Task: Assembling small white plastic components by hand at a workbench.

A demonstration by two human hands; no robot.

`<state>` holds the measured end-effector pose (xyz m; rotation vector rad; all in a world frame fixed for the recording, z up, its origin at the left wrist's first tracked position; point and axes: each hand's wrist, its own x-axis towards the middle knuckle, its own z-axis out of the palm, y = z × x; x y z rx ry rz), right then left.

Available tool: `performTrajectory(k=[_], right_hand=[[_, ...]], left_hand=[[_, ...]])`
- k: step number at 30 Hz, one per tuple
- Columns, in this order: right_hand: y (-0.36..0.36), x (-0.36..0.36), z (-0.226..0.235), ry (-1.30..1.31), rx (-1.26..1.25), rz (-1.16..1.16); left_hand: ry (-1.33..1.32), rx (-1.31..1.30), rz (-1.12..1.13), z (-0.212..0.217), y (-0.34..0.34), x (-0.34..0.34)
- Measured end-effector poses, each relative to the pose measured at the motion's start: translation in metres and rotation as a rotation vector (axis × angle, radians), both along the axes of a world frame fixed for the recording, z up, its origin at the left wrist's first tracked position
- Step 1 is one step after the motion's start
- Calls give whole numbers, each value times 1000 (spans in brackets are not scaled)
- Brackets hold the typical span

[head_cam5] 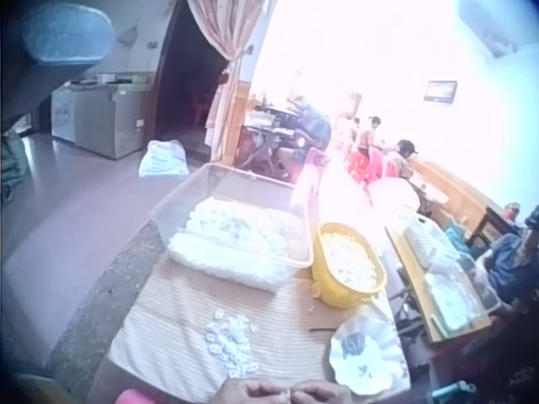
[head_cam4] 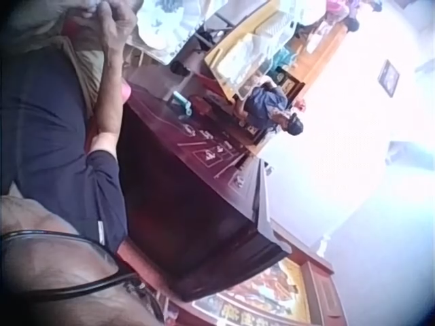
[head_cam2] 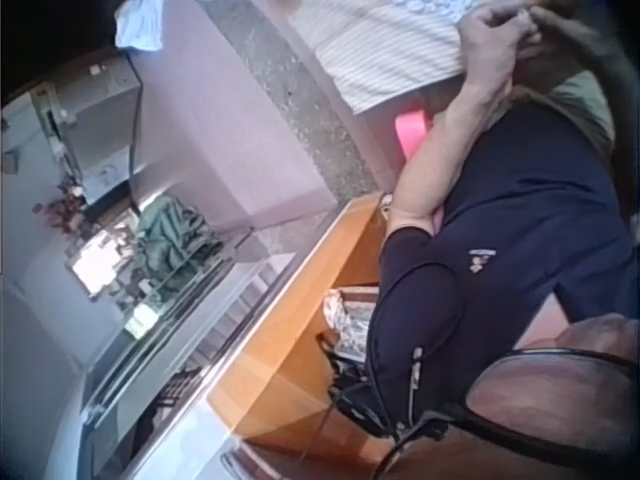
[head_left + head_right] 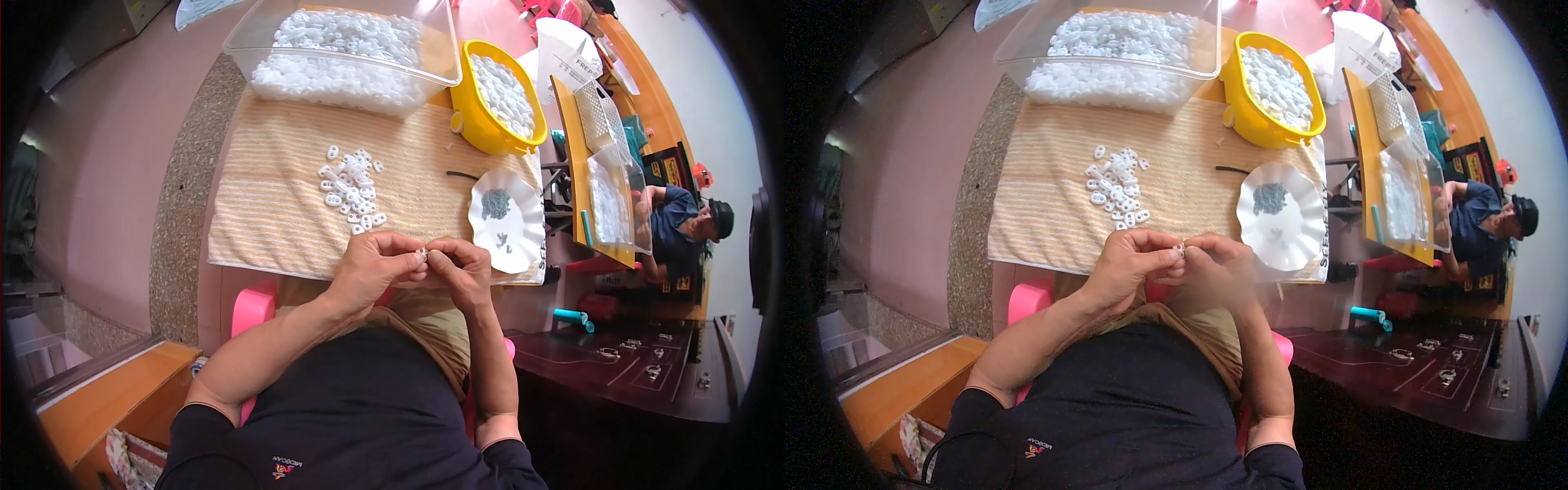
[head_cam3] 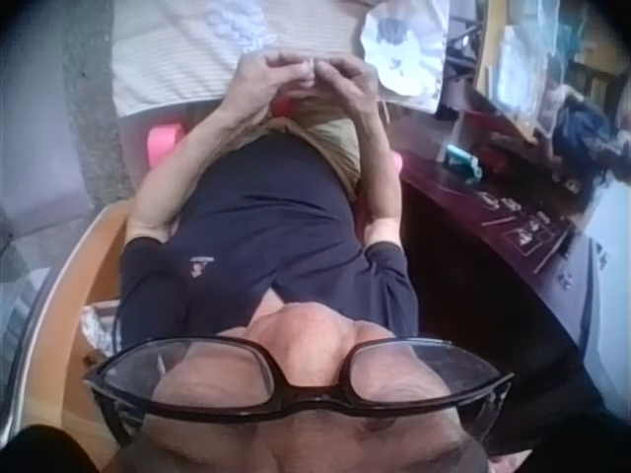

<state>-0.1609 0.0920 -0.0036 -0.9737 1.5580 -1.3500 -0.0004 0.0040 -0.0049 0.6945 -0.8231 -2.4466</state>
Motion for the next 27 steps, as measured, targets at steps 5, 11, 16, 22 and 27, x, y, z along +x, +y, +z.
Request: performTrajectory(k=[5,11,16,22,27], right_hand=[[2,-3,1,39,31,41],[-1,-18,-3,-237,-98,-4],[-15,-13,11,-54,20,-23],[-40,1,13,274,19,168],[-65,10,15,686,-105,289]], left_hand=[[9,25,17,3,1,1],[27,35,52,12,1,4],[94,47,11,28,13,7],[121,13,-45,29,20,8],[121,-2,-45,31,20,9]])
